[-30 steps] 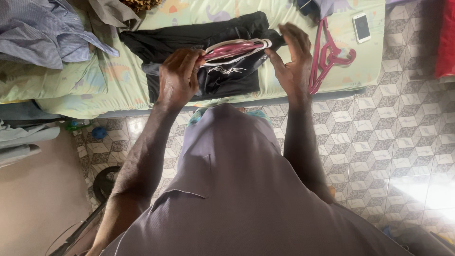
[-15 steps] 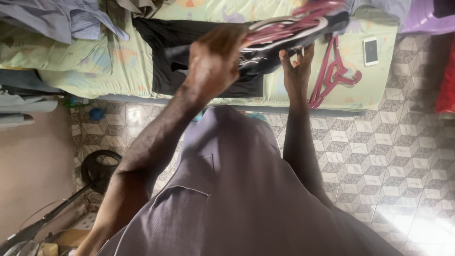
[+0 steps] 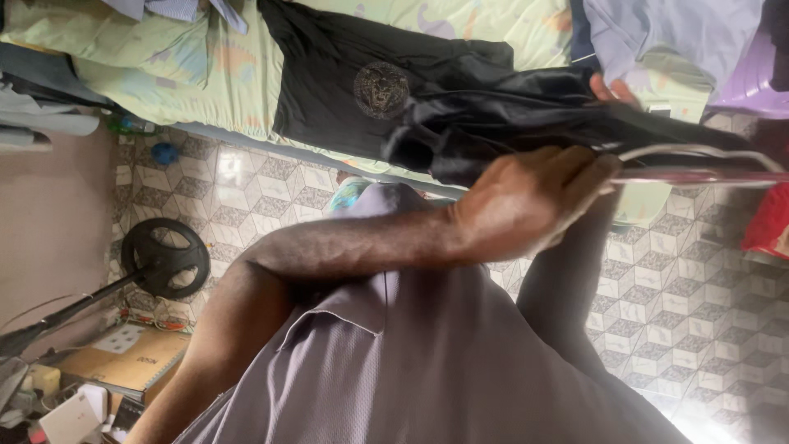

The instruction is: The person places a black jersey onto a pink plastic hanger by hand and then sets the garment down on a bed.

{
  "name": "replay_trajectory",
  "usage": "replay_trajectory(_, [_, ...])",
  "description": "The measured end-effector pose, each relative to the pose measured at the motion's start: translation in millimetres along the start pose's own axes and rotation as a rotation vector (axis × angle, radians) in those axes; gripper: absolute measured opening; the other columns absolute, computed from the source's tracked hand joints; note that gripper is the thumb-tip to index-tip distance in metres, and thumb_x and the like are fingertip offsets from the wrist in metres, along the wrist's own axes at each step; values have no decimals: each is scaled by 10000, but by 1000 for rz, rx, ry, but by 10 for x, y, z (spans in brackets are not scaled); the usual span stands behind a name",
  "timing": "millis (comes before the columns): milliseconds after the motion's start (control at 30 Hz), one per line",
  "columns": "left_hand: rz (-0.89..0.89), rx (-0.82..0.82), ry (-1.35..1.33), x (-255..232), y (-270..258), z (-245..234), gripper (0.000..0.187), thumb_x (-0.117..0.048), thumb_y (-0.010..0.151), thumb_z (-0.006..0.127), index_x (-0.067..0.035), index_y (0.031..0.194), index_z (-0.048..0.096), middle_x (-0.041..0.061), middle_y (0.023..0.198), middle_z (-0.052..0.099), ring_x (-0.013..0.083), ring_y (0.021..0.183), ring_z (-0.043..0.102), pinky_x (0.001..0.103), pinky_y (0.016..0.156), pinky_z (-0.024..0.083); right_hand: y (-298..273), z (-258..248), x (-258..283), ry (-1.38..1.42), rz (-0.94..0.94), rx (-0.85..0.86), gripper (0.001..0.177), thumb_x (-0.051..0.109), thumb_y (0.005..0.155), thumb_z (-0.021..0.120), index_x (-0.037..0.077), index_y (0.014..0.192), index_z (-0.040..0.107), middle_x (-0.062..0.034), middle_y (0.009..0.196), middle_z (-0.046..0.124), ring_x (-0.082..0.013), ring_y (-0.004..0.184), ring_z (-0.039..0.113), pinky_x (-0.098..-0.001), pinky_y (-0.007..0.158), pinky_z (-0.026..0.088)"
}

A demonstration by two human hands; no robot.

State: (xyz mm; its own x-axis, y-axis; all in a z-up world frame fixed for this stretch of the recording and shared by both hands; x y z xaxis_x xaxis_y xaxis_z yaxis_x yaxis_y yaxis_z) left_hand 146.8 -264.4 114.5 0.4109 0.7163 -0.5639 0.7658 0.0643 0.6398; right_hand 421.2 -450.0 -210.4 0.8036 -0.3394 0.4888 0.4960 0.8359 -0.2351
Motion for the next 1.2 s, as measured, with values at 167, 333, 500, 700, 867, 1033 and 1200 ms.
replay_trajectory(167, [-197,-97,-390,-195,32,109,219,-182,1048,669,-26,1200,653,125,932,729,95,620,641,213,494,531,-436,-329,613,-617,-103,-571,494,384,1156,446,-29,1414,532,-222,1283,654,-247,1129,682,-328,976,567])
replay_trajectory(333, [-421,-134,-688,-183,25,36,179,-145,1058,686,-43,1201,651,72,882,753,67,657,729,206,557,576,-659,-457,802,-1142,-37,-881,411,301,1104,502,-19,1355,560,-188,1236,662,-238,1092,685,-328,936,570])
replay_trajectory(500, [-597,-202,-759,245,-63,-141,247,-168,1064,643,-18,1261,633,74,876,746,58,604,718,227,531,577,-514,-398,903,-1509,-33,-927,336,219,1052,557,-8,1297,588,-154,1189,671,-229,1054,687,-328,897,573])
replay_trajectory(700, [-901,-249,-424,1235,-697,-514,230,-182,984,711,-7,1133,716,97,897,765,80,648,691,254,517,595,273,132,524,-1844,-219,-534,265,120,989,624,4,1228,622,-112,1133,681,-219,1009,689,-329,849,577])
replay_trajectory(867, [-1155,-246,-306,2235,-1452,-665,245,-233,924,779,-24,1043,734,83,843,771,115,661,691,297,553,560,1372,359,-813,-1115,-152,-325,263,38,918,661,37,1179,633,-83,1060,674,-205,931,676,-324,790,586])
replay_trajectory(1033, [-1348,-209,-220,3168,-2244,-553,188,-217,959,729,-39,1021,738,78,828,774,162,585,616,336,500,454,1869,919,-1782,-1707,-499,-360,341,96,918,731,12,1234,634,-105,1081,700,-204,935,677,-344,784,571])
replay_trajectory(1200, [-1244,-380,-116,3663,-2705,-615,149,-172,942,746,-30,983,725,78,821,759,118,641,684,314,557,524,2026,1735,-2690,-1569,-220,-394,226,240,986,770,29,1067,759,-59,912,739,-159,772,700,-285,691,546])
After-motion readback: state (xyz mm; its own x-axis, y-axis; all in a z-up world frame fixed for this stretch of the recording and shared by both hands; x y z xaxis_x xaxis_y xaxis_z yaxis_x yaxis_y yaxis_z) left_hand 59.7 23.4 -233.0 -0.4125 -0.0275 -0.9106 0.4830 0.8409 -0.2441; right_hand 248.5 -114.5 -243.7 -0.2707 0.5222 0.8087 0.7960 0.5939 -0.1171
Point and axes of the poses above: each hand's wrist, its own y-axis towards the middle knuckle, its own z-axis out of the palm, x = y × z, the point moved 6 cm from there along y, towards the middle knuckle
